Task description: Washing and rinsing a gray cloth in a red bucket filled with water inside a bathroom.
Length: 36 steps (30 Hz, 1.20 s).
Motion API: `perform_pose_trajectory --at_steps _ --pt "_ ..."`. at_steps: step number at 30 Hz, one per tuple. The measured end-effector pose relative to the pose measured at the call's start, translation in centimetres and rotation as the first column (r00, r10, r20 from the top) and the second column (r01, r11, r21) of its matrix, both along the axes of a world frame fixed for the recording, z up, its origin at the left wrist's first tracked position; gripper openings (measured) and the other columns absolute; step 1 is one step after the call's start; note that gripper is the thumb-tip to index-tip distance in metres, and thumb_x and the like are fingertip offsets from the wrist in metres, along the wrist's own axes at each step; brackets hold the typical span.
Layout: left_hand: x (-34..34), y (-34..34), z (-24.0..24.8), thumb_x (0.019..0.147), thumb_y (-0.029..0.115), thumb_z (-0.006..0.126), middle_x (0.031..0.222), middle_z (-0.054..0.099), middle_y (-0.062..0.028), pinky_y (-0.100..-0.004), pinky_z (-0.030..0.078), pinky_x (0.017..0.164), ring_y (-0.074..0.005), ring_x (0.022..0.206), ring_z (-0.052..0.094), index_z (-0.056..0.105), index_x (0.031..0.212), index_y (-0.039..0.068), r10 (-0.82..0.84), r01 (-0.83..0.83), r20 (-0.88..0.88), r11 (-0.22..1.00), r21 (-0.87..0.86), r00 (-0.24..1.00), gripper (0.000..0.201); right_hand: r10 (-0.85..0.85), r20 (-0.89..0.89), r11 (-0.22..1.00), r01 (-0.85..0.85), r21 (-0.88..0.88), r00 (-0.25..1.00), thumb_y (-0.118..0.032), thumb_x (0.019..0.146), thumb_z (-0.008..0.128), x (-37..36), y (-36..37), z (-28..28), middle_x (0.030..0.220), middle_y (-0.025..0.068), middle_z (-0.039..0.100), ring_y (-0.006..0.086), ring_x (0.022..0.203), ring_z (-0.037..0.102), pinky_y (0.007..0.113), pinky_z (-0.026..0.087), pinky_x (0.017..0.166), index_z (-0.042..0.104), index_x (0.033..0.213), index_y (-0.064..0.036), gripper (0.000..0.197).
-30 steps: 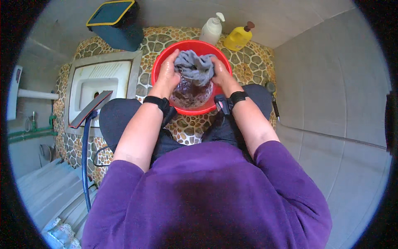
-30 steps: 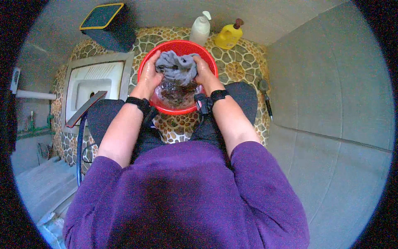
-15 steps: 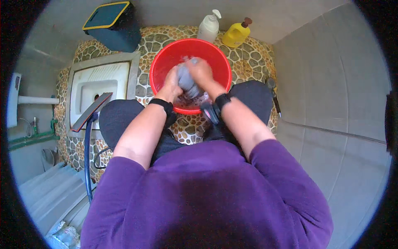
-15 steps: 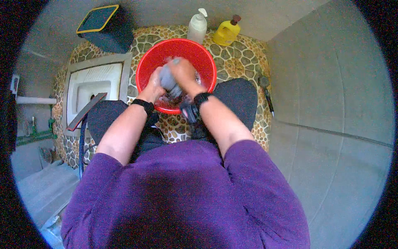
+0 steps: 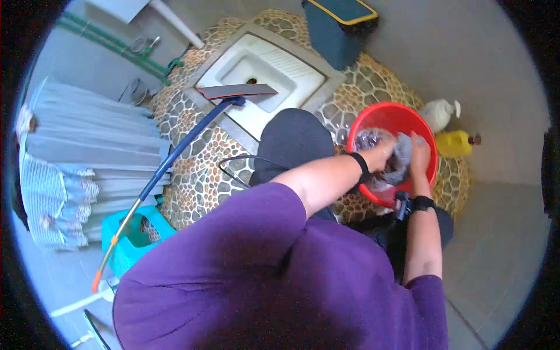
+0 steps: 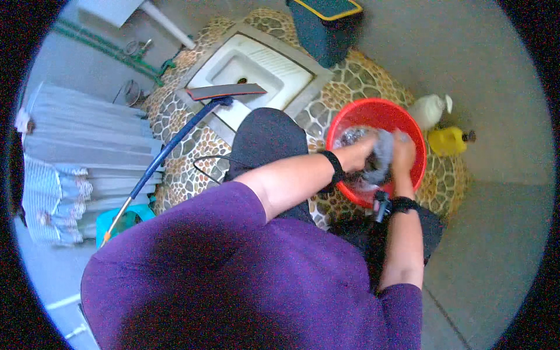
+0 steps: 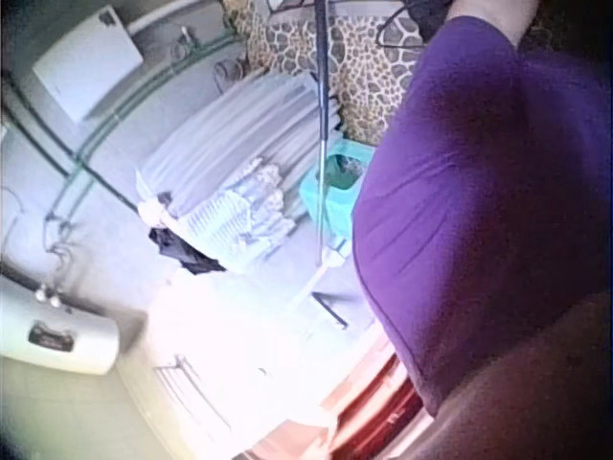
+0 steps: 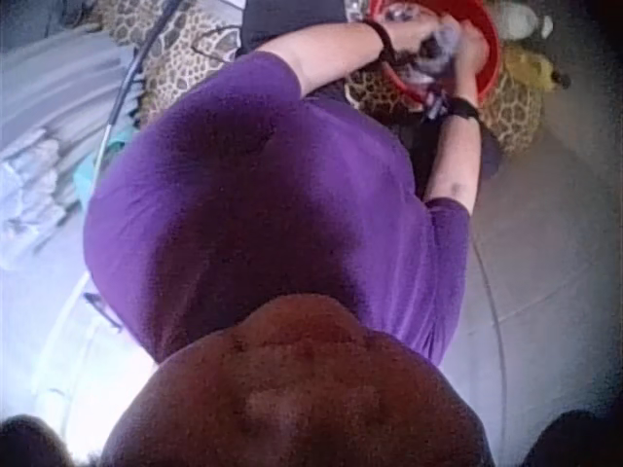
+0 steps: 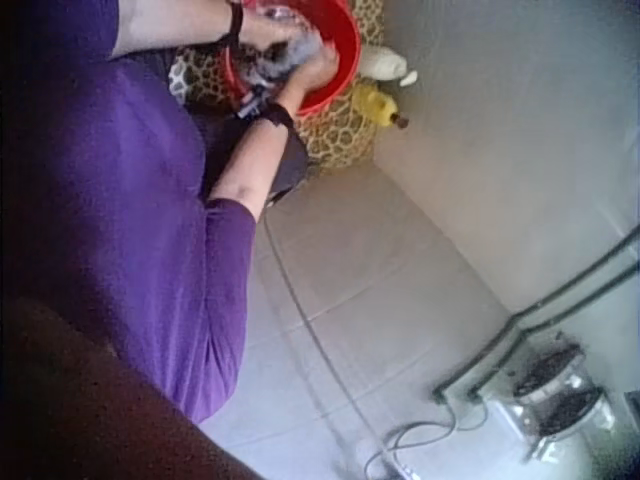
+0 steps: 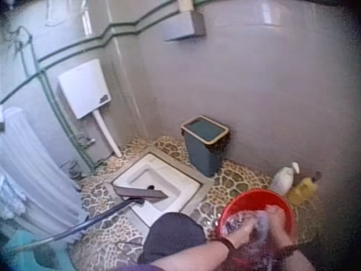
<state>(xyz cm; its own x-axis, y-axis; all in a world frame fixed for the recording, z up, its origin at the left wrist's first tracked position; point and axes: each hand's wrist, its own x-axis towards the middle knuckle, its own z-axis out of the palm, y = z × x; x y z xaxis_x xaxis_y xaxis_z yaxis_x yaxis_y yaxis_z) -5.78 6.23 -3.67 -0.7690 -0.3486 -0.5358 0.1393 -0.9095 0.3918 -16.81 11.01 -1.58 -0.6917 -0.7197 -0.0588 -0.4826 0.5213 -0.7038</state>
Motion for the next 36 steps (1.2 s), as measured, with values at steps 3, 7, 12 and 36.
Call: perform_pose_trajectory --at_steps 3,7,12,36 --pt "-1.3 -0.3 5.9 0.084 0.029 0.048 0.087 0.061 -0.0057 -0.0367 0.043 0.074 -0.0203 0.079 0.057 0.058 0.085 0.009 -0.049 0.05 0.014 0.917 -0.396 0.999 0.023 0.273 0.364 0.94 -0.168 -0.295 0.89 -0.034 0.084 0.048 -9.0 3.8 -6.8 0.095 0.0084 0.06 0.0221 0.08 0.058 0.034 0.045 0.072 0.056 0.098 -0.0038 0.034" --pt "1.0 -4.1 2.8 0.08 0.033 0.054 0.092 0.06 -0.0062 -0.0387 0.043 0.078 -0.0201 0.087 0.055 0.058 0.089 0.009 0.208 -0.229 -0.097 0.899 -0.374 0.973 0.026 -0.017 0.986 0.918 0.394 -0.051 0.168 -0.039 0.084 0.047 -1.0 3.0 0.1 0.103 0.0073 0.057 0.0219 0.08 0.057 0.038 0.049 0.071 0.05 0.113 -0.0083 0.042" --pt "0.2 -4.1 0.6 0.08 0.04 0.052 0.096 0.06 -0.0072 -0.0407 0.04 0.087 -0.0243 0.088 0.057 0.057 0.097 0.008 0.119 -0.071 -0.224 0.975 0.211 0.967 0.037 0.169 0.962 0.911 0.338 -0.236 0.214 -0.045 0.081 0.051 -1.0 3.4 2.3 0.107 0.008 0.056 0.0251 0.094 0.054 0.038 0.045 0.082 0.05 0.113 -0.0076 0.05" --pt "0.2 -3.9 -9.3 0.083 0.031 0.042 0.064 0.056 -0.0036 -0.0352 0.044 0.056 -0.0189 0.055 0.052 0.055 0.07 0.012 0.12 -0.121 -0.119 0.993 -0.004 0.986 0.026 0.214 -0.28 0.944 -0.272 -0.185 0.936 -0.036 0.073 0.063 9.2 0.7 4.1 0.093 0.0167 0.056 0.029 0.089 0.054 0.037 0.042 0.079 0.059 0.095 -0.0071 0.036"
